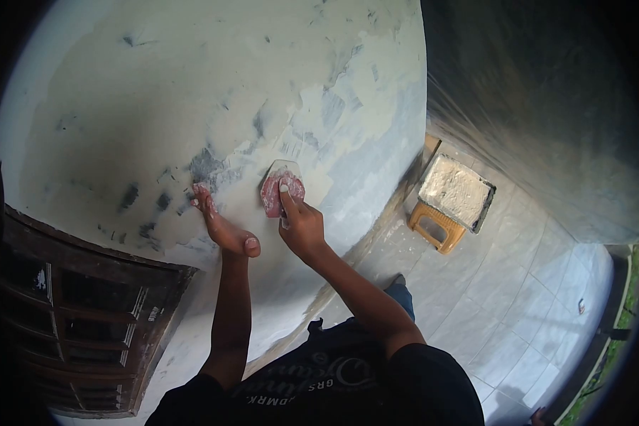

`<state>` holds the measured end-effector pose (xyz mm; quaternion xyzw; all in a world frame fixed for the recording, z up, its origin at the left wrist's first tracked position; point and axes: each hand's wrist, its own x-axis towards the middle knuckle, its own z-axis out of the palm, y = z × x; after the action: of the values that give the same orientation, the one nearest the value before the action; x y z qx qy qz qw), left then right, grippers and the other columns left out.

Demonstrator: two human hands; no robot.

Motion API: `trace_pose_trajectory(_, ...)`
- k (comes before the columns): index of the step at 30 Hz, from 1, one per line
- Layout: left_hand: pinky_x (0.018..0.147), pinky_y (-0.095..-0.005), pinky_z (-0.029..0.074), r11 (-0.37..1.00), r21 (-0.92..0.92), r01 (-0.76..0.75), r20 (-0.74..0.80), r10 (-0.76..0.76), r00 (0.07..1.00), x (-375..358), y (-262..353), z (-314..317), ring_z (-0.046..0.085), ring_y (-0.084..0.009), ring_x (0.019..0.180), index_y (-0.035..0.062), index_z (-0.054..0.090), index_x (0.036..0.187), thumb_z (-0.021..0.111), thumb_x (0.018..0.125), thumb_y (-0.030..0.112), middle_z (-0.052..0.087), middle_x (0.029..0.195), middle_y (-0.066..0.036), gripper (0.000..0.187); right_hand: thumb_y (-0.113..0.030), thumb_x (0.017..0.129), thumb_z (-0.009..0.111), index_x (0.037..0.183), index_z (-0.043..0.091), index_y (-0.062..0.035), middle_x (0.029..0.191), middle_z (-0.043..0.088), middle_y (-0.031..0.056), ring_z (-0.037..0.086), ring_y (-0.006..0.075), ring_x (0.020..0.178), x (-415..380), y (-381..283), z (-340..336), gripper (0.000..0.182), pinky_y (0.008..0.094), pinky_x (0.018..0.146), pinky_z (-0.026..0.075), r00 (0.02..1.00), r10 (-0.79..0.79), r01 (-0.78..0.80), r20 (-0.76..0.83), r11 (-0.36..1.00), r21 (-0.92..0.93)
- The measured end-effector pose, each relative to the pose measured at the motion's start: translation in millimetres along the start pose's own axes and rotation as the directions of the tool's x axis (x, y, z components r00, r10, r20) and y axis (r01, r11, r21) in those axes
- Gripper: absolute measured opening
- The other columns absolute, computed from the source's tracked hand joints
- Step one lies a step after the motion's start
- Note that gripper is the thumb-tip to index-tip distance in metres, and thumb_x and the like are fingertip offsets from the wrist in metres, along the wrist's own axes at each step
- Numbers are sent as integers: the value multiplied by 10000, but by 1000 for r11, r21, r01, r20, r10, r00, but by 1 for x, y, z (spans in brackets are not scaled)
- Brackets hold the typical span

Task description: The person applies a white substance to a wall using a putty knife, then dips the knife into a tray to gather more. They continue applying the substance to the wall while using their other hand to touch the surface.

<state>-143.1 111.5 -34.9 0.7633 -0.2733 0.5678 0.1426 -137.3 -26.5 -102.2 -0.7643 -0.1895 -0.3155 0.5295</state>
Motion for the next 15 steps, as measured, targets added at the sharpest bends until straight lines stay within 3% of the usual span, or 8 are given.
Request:
trace_pose_trajectory(2,1119,-575,130,1000,-8,-10,27,10,1000,0,-1,-2,340,-479,1327,-62,295,1399,346,846,630,391,1394,-311,887,55,648,658,1267,491,28,746,612,152,628,315,659,-12,8,-1,642,392,579,515,998,67,-67,22,998,14)
trace_pose_trajectory(8,1119,-575,137,1000,-5,-22,24,23,999,3,1,-1,341,-480,1326,-65,292,1399,348,846,609,392,1391,-311,874,77,624,667,1265,492,23,762,606,152,609,328,660,65,-7,-17,666,397,596,504,975,34,-6,-221,992,125)
trace_pose_trajectory(12,1121,-561,151,1000,-12,-26,12,26,1000,6,2,-2,373,-490,1306,-56,312,1394,342,837,635,422,1368,-325,887,75,627,658,1275,481,24,783,602,153,609,324,683,96,-17,-13,674,399,606,503,978,-52,72,-204,993,93)
trace_pose_trajectory(15,1119,-563,155,1000,-5,-10,12,10,1000,3,1,-2,375,-493,1303,-55,316,1392,342,838,645,425,1365,-324,892,68,646,641,1282,473,33,782,600,149,614,310,687,72,-10,-2,659,398,596,503,989,-143,144,-31,989,34)
